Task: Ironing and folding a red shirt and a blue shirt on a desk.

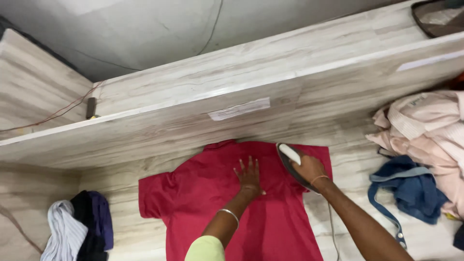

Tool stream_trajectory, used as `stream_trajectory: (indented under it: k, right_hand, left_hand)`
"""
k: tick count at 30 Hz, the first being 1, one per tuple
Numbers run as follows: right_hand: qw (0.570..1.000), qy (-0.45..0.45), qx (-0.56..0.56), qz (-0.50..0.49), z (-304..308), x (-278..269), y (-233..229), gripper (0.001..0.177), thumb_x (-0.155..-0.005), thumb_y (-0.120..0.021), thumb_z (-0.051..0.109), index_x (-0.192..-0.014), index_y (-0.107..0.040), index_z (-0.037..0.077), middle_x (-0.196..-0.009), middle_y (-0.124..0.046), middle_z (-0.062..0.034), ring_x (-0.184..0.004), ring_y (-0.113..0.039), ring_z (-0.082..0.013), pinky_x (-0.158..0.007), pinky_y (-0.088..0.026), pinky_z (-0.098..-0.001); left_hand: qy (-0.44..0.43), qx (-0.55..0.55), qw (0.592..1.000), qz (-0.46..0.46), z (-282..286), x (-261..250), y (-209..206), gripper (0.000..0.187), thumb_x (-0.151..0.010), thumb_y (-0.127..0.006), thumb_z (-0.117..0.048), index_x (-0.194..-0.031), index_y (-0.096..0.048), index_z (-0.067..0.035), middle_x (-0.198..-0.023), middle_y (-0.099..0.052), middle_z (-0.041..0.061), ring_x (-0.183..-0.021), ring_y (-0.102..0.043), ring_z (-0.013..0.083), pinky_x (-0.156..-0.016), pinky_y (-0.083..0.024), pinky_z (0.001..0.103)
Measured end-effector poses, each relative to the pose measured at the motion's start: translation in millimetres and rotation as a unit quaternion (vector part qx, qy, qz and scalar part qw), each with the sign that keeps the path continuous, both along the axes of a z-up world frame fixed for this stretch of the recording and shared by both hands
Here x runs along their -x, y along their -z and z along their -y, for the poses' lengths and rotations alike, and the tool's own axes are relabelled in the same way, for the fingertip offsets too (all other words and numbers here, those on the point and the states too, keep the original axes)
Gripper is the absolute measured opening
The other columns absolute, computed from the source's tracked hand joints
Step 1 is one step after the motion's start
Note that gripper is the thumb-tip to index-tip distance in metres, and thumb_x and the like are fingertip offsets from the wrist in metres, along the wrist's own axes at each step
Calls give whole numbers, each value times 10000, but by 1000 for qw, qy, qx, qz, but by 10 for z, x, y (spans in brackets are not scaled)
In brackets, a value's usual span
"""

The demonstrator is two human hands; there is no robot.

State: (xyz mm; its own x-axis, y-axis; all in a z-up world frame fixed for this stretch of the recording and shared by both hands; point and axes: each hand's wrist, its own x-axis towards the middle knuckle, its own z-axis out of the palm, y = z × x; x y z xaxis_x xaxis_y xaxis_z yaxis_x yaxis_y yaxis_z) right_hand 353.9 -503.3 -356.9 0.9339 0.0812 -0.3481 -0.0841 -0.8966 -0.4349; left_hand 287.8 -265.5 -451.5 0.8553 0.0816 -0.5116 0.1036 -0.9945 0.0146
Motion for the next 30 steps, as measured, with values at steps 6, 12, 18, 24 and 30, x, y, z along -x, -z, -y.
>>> stream_trajectory:
  k: [6, 12, 18, 24, 30]
  right_hand:
    - [986, -148, -66, 47, -836, 4, 576, 495, -871, -650, 441, -1223, -663, 94, -1122, -723, -226, -1015, -693, -423, -873, -550, -536]
    - [980, -192, -49, -21, -1563, -131, 406, 435, -886, -642, 436, -1164, -675, 103, -1094, -728, -200, -1001, -701, -418, -867, -552, -536]
    - [939, -336, -69, 22, -2059, -467, 602, 393, -890, -639, 412, -1118, -698, 97, -1042, -739, -205, -977, -703, -421, -875, -541, -537]
    - [937, -339, -81, -8, -2361, -604, 598, 418, -881, -656, 432, -1107, -713, 85, -1045, -738, -210, -972, -707, -414, -880, -546, -526]
    - [961, -275, -23, 32, -2160, -482, 406, 451, -884, -640, 479, -1138, -729, 117, -1043, -747, -207, -979, -710, -411, -881, -547, -530]
  left_hand:
    - [145, 31, 989, 1, -172, 1064, -6, 1486, -647, -840, -728, -1621, 39, -31, -1696, 128, 247, -1552, 127, 469, -1178, 23, 748]
    - [193, 107, 975, -38, -293, 1421, 1, 1621, -512, -888, -739, -1663, 36, -67, -1710, 134, 266, -1547, 164, 510, -1161, 57, 749]
    - [186, 123, 974, -48, -313, 1372, 9, 1637, -483, -893, -743, -1666, 37, -100, -1711, 148, 246, -1538, 189, 507, -1144, 82, 757]
    - [193, 129, 969, -85, -314, 1397, 53, 1638, -497, -892, -741, -1665, 73, -118, -1711, 183, 225, -1538, 209, 484, -1154, 93, 738]
    - [190, 127, 972, -61, -302, 1337, 55, 1650, -495, -890, -752, -1659, 106, -139, -1706, 214, 201, -1537, 233, 468, -1163, 98, 721]
